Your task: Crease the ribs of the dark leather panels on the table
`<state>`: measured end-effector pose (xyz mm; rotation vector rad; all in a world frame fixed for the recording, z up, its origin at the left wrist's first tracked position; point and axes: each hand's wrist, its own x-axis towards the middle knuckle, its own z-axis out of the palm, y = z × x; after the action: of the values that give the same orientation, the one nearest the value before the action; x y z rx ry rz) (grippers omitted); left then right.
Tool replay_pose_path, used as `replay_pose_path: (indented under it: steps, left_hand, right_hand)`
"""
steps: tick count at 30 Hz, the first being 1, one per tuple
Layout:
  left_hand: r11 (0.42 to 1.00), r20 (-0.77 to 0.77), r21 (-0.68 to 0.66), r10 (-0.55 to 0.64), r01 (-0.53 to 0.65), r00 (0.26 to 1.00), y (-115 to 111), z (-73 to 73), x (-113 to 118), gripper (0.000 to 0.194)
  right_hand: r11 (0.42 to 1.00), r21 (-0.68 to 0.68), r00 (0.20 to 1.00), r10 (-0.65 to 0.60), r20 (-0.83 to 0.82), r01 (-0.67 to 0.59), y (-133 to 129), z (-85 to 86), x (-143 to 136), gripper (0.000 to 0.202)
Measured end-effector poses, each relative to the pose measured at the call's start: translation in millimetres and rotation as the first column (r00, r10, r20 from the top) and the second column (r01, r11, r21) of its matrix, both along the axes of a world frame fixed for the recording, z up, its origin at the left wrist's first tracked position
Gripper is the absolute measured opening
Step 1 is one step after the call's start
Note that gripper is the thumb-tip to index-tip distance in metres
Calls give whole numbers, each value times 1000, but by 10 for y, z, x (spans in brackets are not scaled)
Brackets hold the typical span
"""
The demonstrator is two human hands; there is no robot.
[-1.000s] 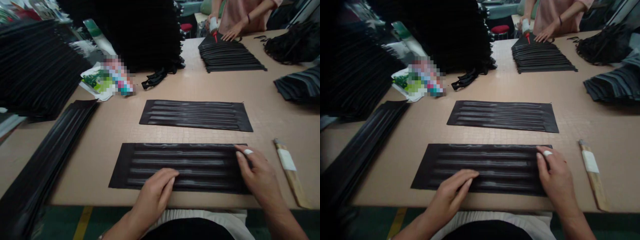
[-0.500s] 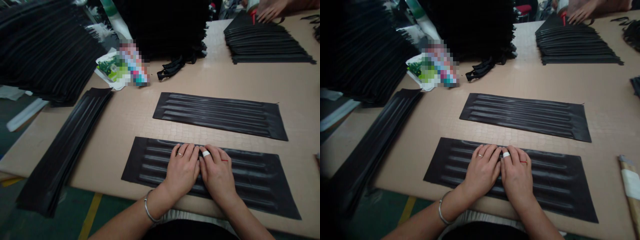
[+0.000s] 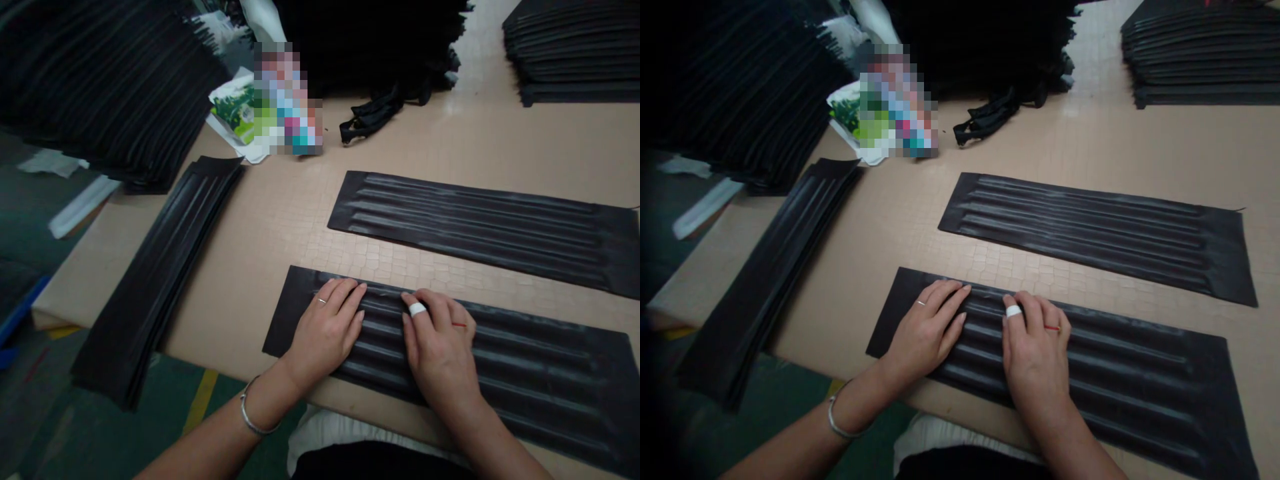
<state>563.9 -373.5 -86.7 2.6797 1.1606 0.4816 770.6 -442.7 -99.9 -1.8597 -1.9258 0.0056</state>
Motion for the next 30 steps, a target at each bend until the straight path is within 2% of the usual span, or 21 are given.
replay_pose_path:
  steps: [3, 8, 11, 14, 17, 21, 30]
  left_hand:
    - [1000, 10, -10, 8, -8, 1000, 67, 3, -166, 42]
    - [996, 55, 35, 79, -81, 995, 164, -37, -437, 40]
    - [997, 84, 40, 60, -63, 995, 179, -70, -476, 41]
    - [999, 84, 53, -9, 4, 996, 186, -80, -481, 43]
    - [996, 47, 80, -48, 44, 998, 219, -93, -491, 46]
    - [994, 10, 107, -4, 3, 1000, 276, -128, -484, 44]
    - [988, -30, 150, 29, -24, 999, 289, -129, -455, 39]
  right_hand:
    - [998, -7, 998, 56, -19, -56, 67, 16, -105, 30]
    - [998, -4, 998, 58, -21, -58, 163, 5, -143, 28]
    - [992, -7, 991, 122, -57, -122, 298, 0, -377, 26]
    - [981, -41, 981, 185, -59, -187, 445, 20, -680, 24]
    - [972, -75, 974, 217, -60, -221, 538, 29, -807, 21]
    - [976, -103, 981, 187, -54, -192, 474, 25, -607, 24]
    - [996, -69, 996, 45, -82, -51, 34, -3, 342, 24]
